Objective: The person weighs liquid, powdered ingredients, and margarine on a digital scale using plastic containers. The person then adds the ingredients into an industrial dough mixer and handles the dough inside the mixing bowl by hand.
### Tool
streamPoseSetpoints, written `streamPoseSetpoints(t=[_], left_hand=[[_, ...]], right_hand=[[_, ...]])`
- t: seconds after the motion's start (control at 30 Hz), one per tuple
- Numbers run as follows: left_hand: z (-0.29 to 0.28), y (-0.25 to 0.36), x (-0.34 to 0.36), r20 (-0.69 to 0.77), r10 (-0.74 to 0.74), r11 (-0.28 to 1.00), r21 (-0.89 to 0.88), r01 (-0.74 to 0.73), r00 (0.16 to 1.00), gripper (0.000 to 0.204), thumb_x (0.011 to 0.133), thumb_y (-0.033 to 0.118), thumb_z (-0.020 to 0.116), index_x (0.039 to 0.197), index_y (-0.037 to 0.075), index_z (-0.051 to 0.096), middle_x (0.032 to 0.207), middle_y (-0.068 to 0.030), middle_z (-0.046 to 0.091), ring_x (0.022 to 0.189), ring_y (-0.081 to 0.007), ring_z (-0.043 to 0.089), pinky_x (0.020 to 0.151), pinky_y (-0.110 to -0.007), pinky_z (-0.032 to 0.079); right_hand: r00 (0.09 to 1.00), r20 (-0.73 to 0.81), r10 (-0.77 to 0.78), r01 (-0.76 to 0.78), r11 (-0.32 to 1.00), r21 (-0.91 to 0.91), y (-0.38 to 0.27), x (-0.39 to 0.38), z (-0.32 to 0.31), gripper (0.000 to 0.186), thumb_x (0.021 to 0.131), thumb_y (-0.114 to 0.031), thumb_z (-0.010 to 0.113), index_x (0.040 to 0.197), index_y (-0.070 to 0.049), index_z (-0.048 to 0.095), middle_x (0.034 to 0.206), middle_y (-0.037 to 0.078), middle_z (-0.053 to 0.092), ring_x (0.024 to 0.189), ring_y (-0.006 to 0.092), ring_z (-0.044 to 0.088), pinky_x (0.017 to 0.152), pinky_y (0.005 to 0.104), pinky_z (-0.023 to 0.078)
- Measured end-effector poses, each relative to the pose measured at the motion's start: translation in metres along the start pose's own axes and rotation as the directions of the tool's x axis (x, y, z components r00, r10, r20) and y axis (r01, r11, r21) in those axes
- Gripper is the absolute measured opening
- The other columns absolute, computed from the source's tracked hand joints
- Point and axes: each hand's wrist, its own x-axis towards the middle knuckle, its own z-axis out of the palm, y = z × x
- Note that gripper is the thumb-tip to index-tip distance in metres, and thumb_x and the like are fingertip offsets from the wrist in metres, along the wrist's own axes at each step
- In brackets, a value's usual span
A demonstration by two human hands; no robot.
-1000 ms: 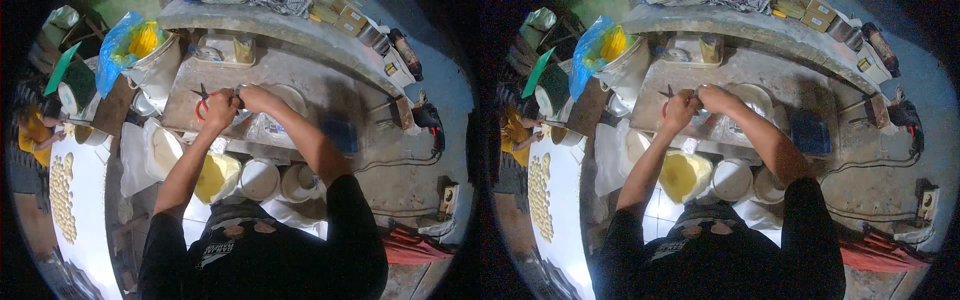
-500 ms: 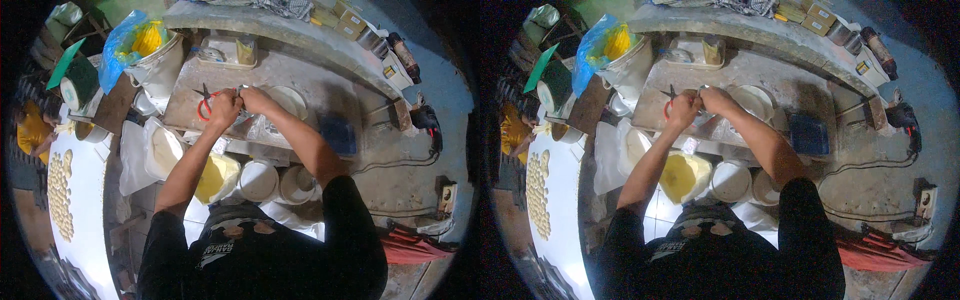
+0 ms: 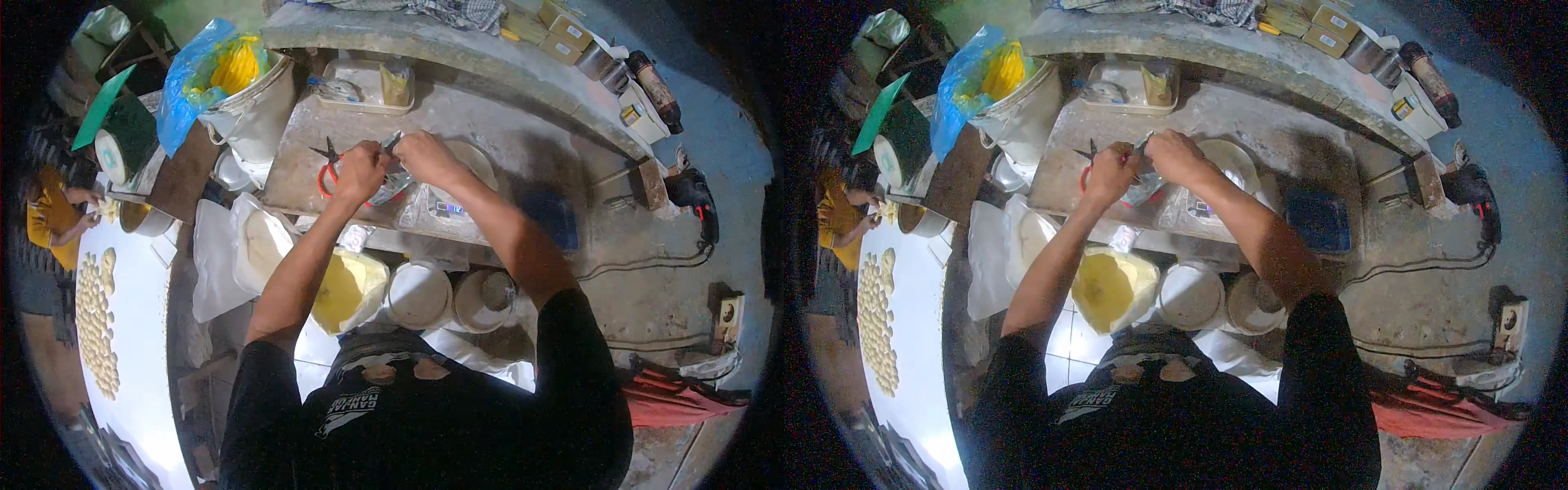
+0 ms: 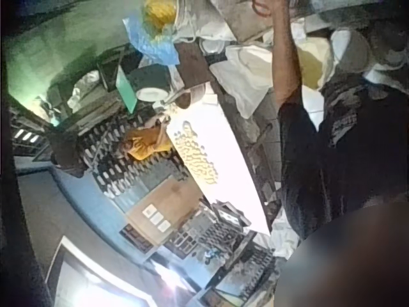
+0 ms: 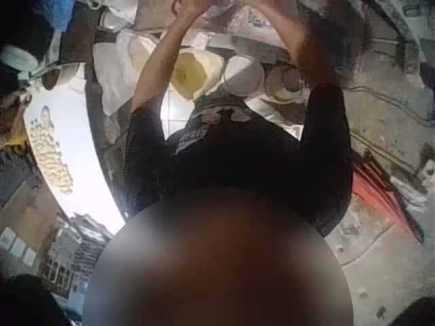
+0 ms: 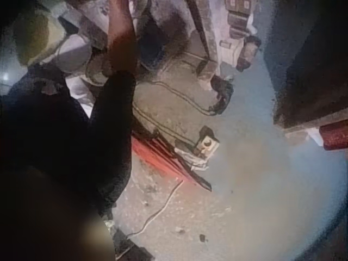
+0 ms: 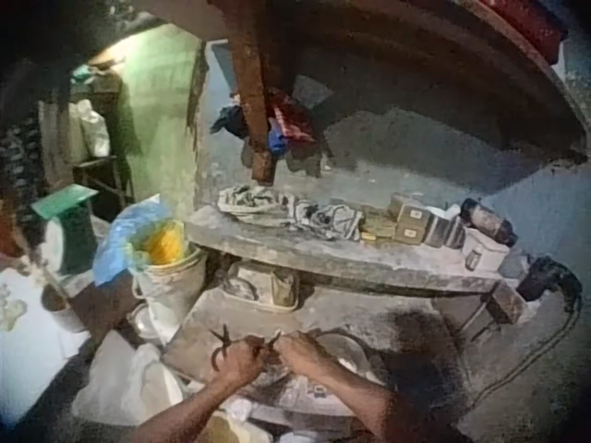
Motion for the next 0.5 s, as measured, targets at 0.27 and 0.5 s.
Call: streamPoseSetpoints(t=[0.27, 0.5], left_hand=[[-0.008, 0.006, 0.001, 0.026, -0.102, 0.985, -0.137, 0.105, 0.994, 0.022, 0.080, 0.016, 0.057, 0.078, -0.005, 0.062, 0.081, -0.0290, 0.061, 0.078, -0.0453, 0.062, 0.073, -0.048, 0.049], [-0.008, -0.015, 0.000, 0.010, -0.132, 0.980, -0.147, 0.132, 0.991, 0.023, 0.080, 0.016, 0.057, 0.080, -0.006, 0.062, 0.080, -0.0284, 0.062, 0.077, -0.0432, 0.063, 0.072, -0.046, 0.049]], right_hand=[[0.994, -0.101, 0.044, -0.030, 0.990, 0.140, 0.017, -0.011, -0.016, 0.019, 0.075, -0.005, 0.058, 0.088, -0.004, 0.072, 0.082, 0.024, 0.066, 0.081, 0.0379, 0.067, 0.075, 0.0436, 0.053], [0.899, -0.016, 0.438, -0.376, 0.790, 0.485, 0.080, -0.054, -0.017, 0.025, 0.074, -0.004, 0.062, 0.097, -0.007, 0.073, 0.092, 0.018, 0.069, 0.086, 0.0325, 0.068, 0.080, 0.0388, 0.053]])
